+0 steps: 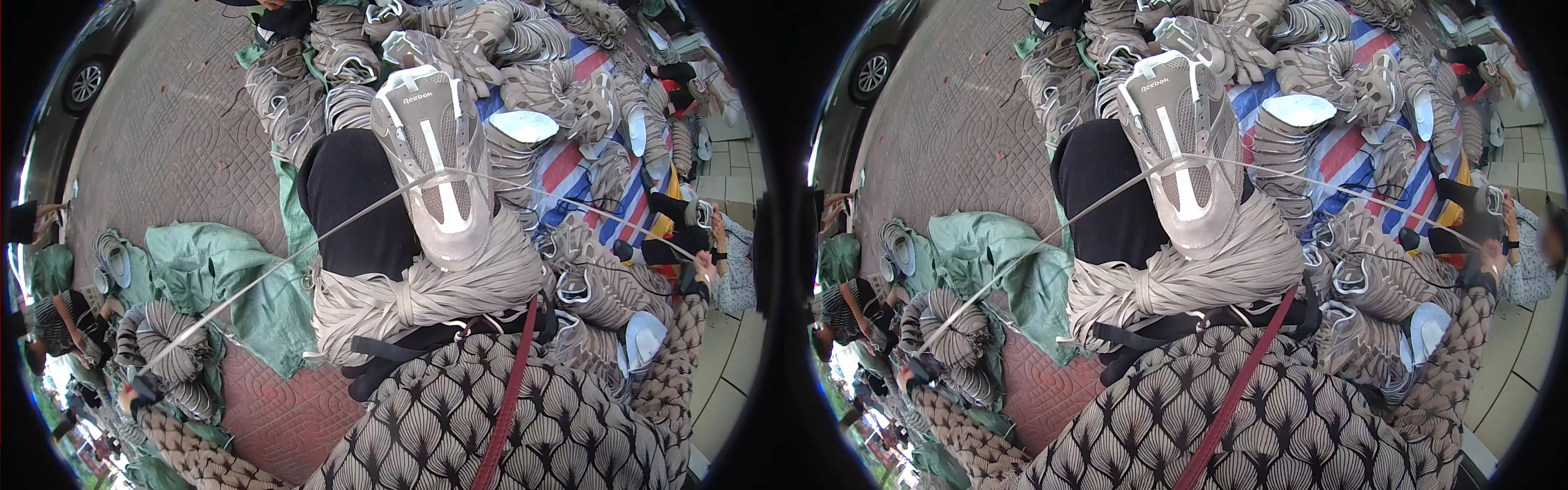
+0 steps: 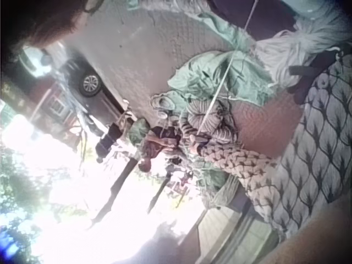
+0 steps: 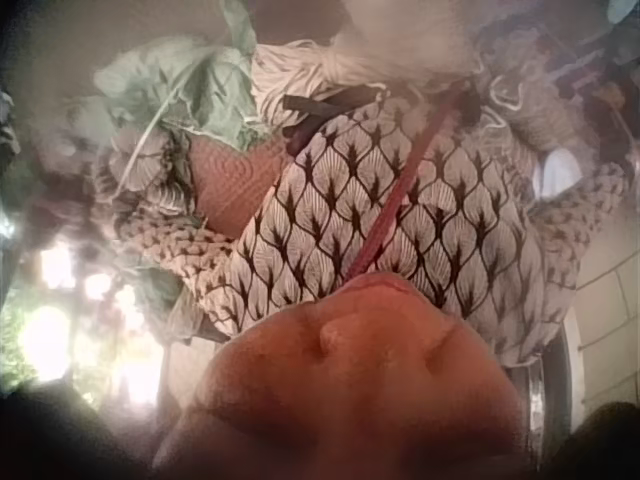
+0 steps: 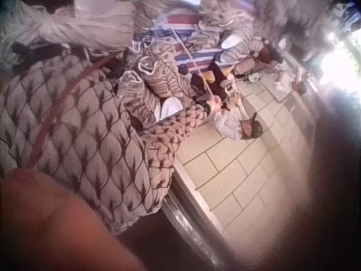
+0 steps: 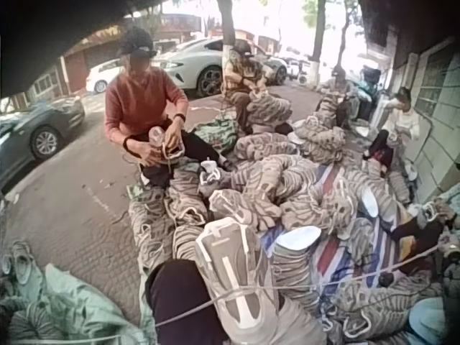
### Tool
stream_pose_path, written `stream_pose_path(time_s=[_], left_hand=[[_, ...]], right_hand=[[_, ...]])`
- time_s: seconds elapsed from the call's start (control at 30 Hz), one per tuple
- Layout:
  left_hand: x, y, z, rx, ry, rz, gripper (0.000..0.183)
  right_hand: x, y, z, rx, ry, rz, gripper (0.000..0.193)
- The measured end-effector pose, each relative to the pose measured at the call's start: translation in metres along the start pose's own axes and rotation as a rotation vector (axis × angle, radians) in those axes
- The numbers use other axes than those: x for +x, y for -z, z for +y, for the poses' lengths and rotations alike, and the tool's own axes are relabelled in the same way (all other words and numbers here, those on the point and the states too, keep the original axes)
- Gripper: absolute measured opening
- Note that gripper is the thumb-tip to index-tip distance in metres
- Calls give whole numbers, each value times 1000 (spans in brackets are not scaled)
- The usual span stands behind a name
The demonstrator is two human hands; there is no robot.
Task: Lacing up a new pair of sneakers.
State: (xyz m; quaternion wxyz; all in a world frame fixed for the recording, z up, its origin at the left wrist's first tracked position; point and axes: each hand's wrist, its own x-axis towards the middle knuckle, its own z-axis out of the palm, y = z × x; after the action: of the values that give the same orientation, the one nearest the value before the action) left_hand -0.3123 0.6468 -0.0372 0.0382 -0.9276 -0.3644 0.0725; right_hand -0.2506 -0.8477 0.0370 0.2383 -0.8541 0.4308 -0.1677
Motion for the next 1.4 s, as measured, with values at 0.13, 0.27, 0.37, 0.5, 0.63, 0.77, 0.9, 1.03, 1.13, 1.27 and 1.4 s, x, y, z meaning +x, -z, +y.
stream_pose_path(time_s=[0.13,0.27,0.37,0.5,0.63,0.77,0.9,1.03,1.13,1.27,1.4], left_hand=[[-11,38,36,3,15,111,29],[-27,38,62,-41,61,188,29],[8,-9,130,-1857,330,-8,21],[-95,63,446,-1333,-26,-157,43],[-159,76,576,-592,-845,417,32],[-210,98,634,-602,-1147,409,11],[-234,92,648,-738,-1259,-54,15],[-253,88,651,-646,-1234,-170,16],[-256,82,650,-595,-1195,-260,16],[-257,76,646,-523,-1178,-283,19],[-261,78,650,-551,-1161,-276,20]], right_hand=[[-32,-11,-66,87,163,-52,22],[-35,-8,-98,153,388,-88,29],[-22,5,-111,192,585,-88,34],[-151,-182,-256,334,651,-313,29],[-277,-263,-373,919,439,-860,30],[-329,-282,-412,691,381,-1160,16],[-353,-303,-412,756,499,-1172,8],[-367,-299,-422,632,535,-1096,9],[-375,-311,-419,746,595,-1010,10],[-373,-289,-427,563,235,-1545,14],[-371,-298,-417,659,327,-1316,12]])
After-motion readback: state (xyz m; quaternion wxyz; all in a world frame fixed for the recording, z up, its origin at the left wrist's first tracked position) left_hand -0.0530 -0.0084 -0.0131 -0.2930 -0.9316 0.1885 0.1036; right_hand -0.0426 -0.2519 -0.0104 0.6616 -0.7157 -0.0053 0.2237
